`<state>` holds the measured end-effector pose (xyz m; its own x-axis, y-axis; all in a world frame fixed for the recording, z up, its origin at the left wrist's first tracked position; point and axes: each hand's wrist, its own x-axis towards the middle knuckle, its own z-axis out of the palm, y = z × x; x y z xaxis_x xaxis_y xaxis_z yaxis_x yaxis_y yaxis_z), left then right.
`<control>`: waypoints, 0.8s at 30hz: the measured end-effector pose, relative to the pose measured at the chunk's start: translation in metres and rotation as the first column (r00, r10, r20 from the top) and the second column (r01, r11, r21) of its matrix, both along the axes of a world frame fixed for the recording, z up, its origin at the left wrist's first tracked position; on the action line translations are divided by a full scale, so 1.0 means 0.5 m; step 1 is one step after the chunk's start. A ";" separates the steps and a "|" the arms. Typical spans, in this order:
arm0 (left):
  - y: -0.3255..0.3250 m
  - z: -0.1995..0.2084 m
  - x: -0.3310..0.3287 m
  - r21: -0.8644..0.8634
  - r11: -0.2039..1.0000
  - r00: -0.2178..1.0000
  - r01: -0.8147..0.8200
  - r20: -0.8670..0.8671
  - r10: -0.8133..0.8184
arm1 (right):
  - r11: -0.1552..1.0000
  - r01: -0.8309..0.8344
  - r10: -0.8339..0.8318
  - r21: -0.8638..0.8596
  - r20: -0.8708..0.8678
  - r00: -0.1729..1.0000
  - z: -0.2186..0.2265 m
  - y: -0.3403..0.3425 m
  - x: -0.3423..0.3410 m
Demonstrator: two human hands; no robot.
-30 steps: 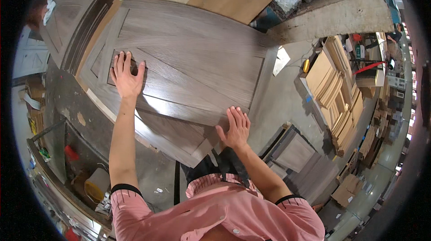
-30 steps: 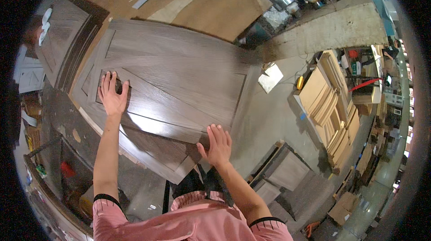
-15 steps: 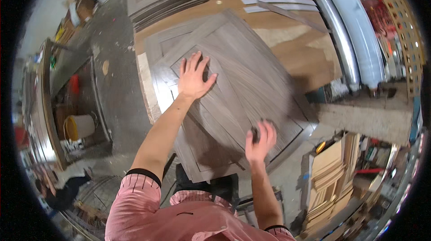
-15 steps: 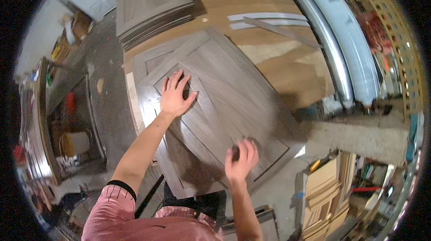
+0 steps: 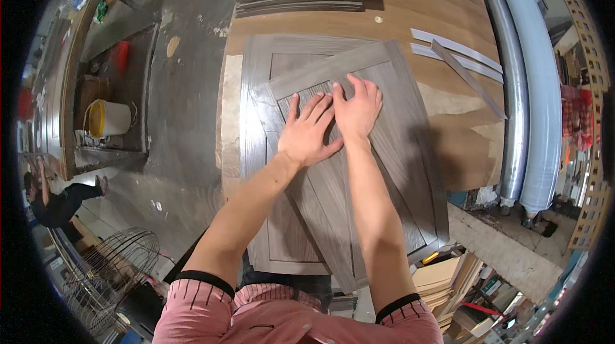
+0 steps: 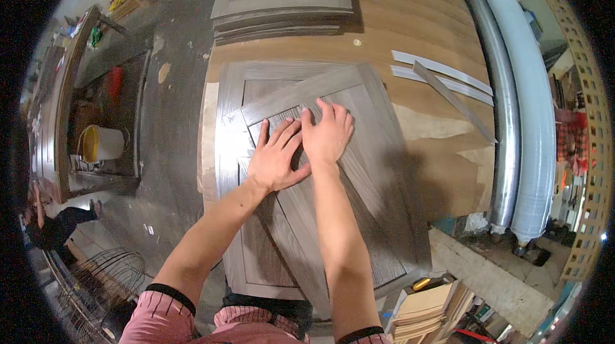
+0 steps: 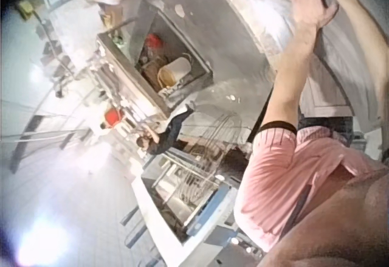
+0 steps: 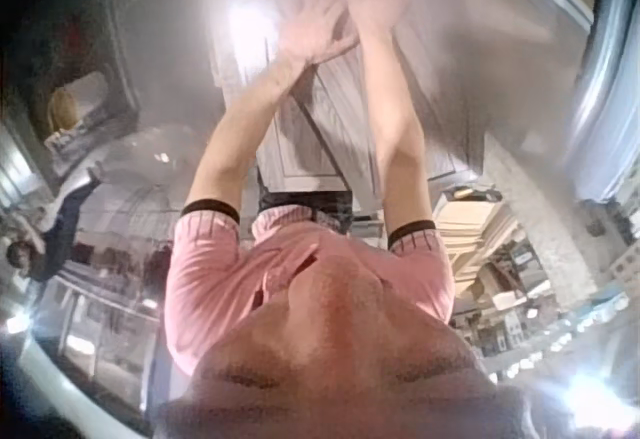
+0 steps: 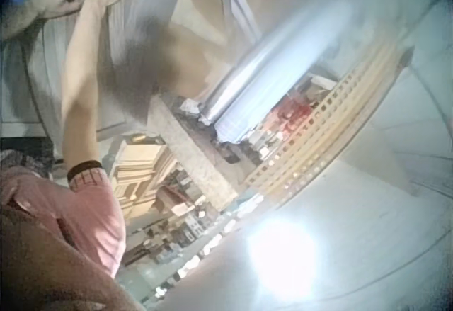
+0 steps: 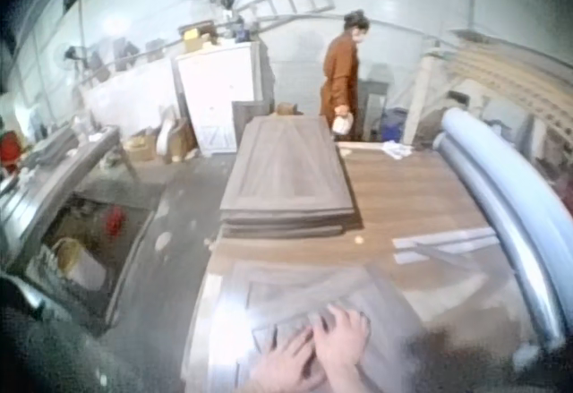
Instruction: The person assembles a wooden door panel by applying glue to the joints of a wooden frame and inserting wooden slats. The person then picks up the assembled panel and places it onto a stack of similar panels.
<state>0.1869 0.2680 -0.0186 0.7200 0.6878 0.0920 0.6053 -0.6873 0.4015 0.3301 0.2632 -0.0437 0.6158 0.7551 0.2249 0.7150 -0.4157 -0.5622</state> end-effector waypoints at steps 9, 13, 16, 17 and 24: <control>0.006 0.000 0.000 -0.041 0.999 1.000 0.021 0.006 -0.021 | 1.000 -0.018 0.018 0.013 -0.011 1.000 -0.001 0.000 0.008; 0.007 -0.001 0.004 -0.038 0.999 1.000 0.029 0.000 -0.029 | 0.998 -0.029 0.030 0.049 -0.007 1.000 -0.006 -0.002 0.013; 0.007 -0.002 -0.001 -0.062 0.998 0.999 0.031 0.012 -0.030 | 0.998 -0.034 0.034 0.050 -0.001 0.999 -0.006 0.000 0.008; 0.008 -0.004 -0.005 -0.070 0.997 1.000 0.027 0.009 -0.027 | 0.998 -0.038 0.038 0.047 -0.001 0.999 -0.006 0.001 0.003; 0.018 0.008 -0.003 -0.109 0.993 0.998 0.051 -0.031 -0.055 | 0.998 0.005 -0.004 0.068 -0.013 1.000 0.000 0.006 -0.002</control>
